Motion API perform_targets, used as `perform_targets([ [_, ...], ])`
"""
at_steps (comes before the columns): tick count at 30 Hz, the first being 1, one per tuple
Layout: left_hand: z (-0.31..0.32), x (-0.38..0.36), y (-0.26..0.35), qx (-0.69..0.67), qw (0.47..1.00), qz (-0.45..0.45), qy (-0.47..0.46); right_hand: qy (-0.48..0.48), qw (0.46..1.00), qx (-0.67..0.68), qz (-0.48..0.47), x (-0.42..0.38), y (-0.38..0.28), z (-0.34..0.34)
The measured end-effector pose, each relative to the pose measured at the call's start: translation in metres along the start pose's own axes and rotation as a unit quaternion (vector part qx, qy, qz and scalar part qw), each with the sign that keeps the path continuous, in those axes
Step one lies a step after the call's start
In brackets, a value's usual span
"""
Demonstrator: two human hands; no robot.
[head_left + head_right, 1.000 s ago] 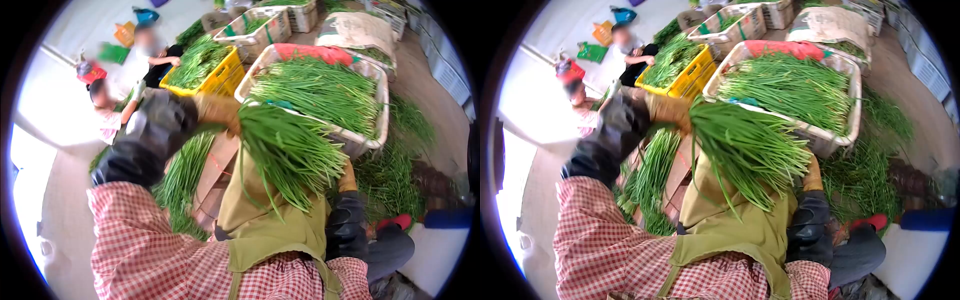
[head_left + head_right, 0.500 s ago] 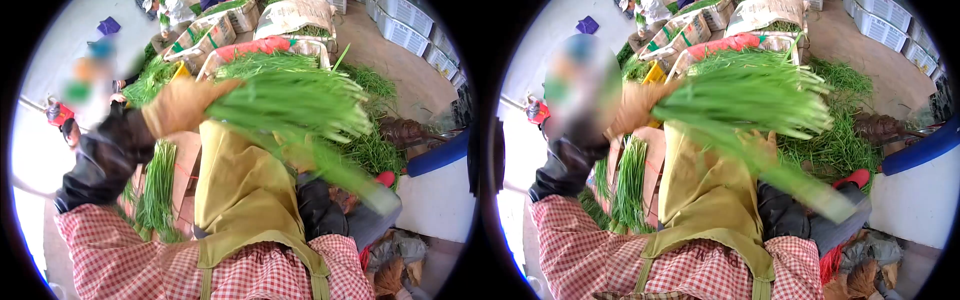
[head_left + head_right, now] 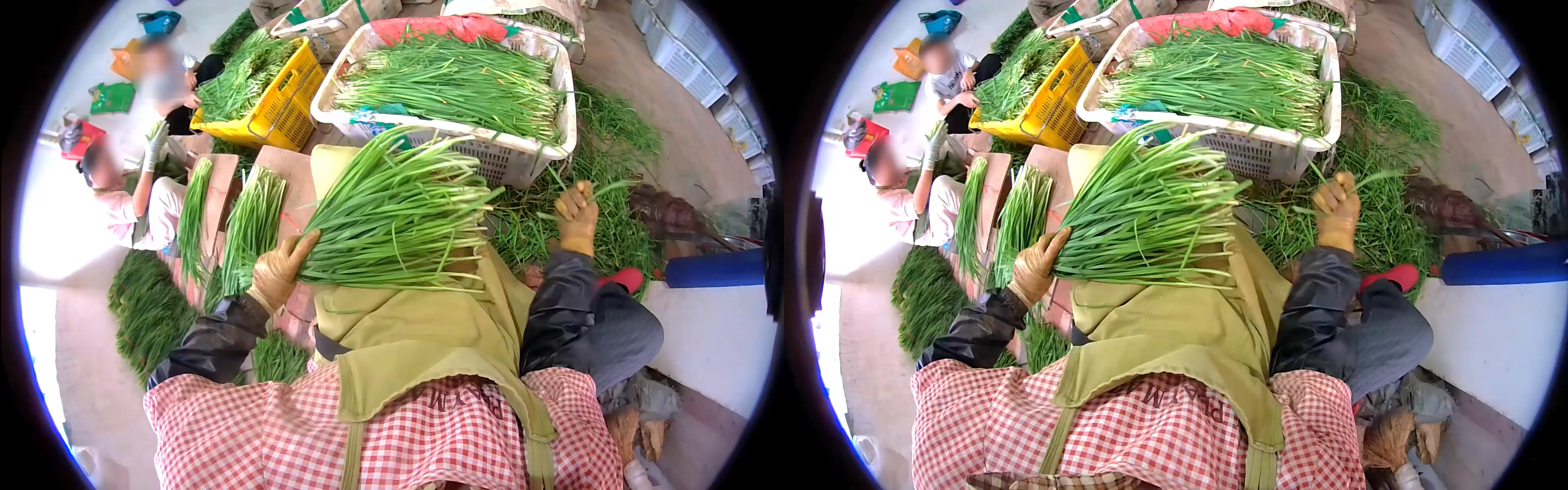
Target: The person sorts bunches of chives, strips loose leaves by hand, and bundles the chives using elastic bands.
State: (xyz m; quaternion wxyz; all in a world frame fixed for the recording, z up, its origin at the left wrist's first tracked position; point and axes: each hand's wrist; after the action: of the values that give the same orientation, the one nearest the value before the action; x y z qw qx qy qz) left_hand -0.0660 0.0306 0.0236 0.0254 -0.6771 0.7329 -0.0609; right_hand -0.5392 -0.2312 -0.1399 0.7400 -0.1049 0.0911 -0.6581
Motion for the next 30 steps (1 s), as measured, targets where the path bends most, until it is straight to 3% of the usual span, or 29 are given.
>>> perform_targets([
  [1,0.005,-0.002,-0.001,-0.006,1.000,0.002,0.000,0.200,0.937,-0.283,-0.043,-0.015,-0.010,0.008],
  [2,0.010,-0.004,-0.001,-0.030,0.999,-0.008,0.013,0.213,0.818,-0.533,0.017,-0.022,-0.031,-0.035],
  [3,0.016,-0.006,0.000,-0.054,0.998,-0.020,0.028,0.184,0.638,-0.746,0.045,-0.035,-0.040,-0.074],
  [4,0.022,-0.010,-0.002,-0.075,0.997,-0.030,0.020,0.142,0.406,-0.900,0.071,-0.045,-0.044,-0.093],
  [5,0.027,-0.014,-0.001,-0.078,0.996,-0.031,0.020,0.141,0.403,-0.901,0.070,-0.051,-0.041,-0.082],
  [7,0.035,-0.021,0.004,-0.049,0.996,-0.073,0.005,0.135,0.385,-0.913,-0.027,-0.059,-0.022,-0.023],
  [8,0.036,-0.021,0.006,-0.061,0.995,-0.082,-0.002,0.126,0.449,-0.884,0.015,-0.053,-0.014,0.035],
  [10,0.032,-0.020,0.012,-0.065,0.994,-0.088,-0.001,0.115,0.750,-0.651,-0.008,-0.060,0.020,0.122],
  [11,0.031,-0.019,0.014,-0.067,0.994,-0.092,-0.001,0.090,0.763,-0.636,0.080,-0.066,0.032,0.162],
  [13,0.033,-0.015,0.017,-0.077,0.993,-0.082,0.020,-0.076,0.797,-0.564,0.203,-0.074,0.070,0.179],
  [14,0.034,-0.015,0.018,-0.088,0.992,-0.090,0.017,-0.092,0.806,-0.523,0.262,-0.082,0.100,0.185],
  [15,0.035,-0.016,0.018,-0.099,0.990,-0.099,0.012,-0.135,0.816,-0.416,0.378,-0.082,0.117,0.182],
  [17,0.037,-0.014,0.016,-0.105,0.989,-0.106,0.021,-0.150,0.913,-0.168,0.340,-0.081,0.121,0.171],
  [18,0.037,-0.016,0.013,-0.104,0.990,-0.090,0.032,-0.154,0.909,-0.171,0.347,-0.070,0.107,0.169],
  [21,0.039,-0.025,0.007,-0.110,0.991,-0.075,0.033,-0.120,0.984,-0.014,0.132,-0.031,0.028,0.157],
  [22,0.041,-0.026,0.005,-0.115,0.990,-0.073,0.034,-0.047,0.965,-0.255,0.050,-0.027,0.022,0.158],
  [23,0.043,-0.025,0.002,-0.121,0.989,-0.072,0.037,0.026,0.878,-0.477,-0.038,-0.022,0.021,0.167],
  [24,0.045,-0.025,-0.002,-0.129,0.989,-0.057,0.047,-0.013,0.832,-0.554,0.005,-0.015,0.023,0.178],
  [25,0.045,-0.026,-0.003,-0.131,0.988,-0.061,0.048,-0.024,0.817,-0.575,0.031,-0.013,0.035,0.187],
  [27,0.042,-0.025,-0.006,-0.131,0.989,-0.043,0.061,-0.158,0.783,-0.599,0.049,-0.011,0.066,0.210],
  [30,0.045,-0.028,-0.017,-0.108,0.993,-0.011,0.054,-0.251,0.735,-0.607,0.165,0.003,0.105,0.212],
])
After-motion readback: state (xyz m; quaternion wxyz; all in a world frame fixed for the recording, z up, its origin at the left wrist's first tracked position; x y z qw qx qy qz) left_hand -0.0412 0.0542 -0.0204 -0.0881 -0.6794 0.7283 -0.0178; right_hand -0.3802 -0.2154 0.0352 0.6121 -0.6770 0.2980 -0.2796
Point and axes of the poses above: each hand's wrist, its own x-axis towards the middle knuckle, its own z-axis out of the palm, y = z × x, and after that the axes turned 7 degrees about -z, right-handed
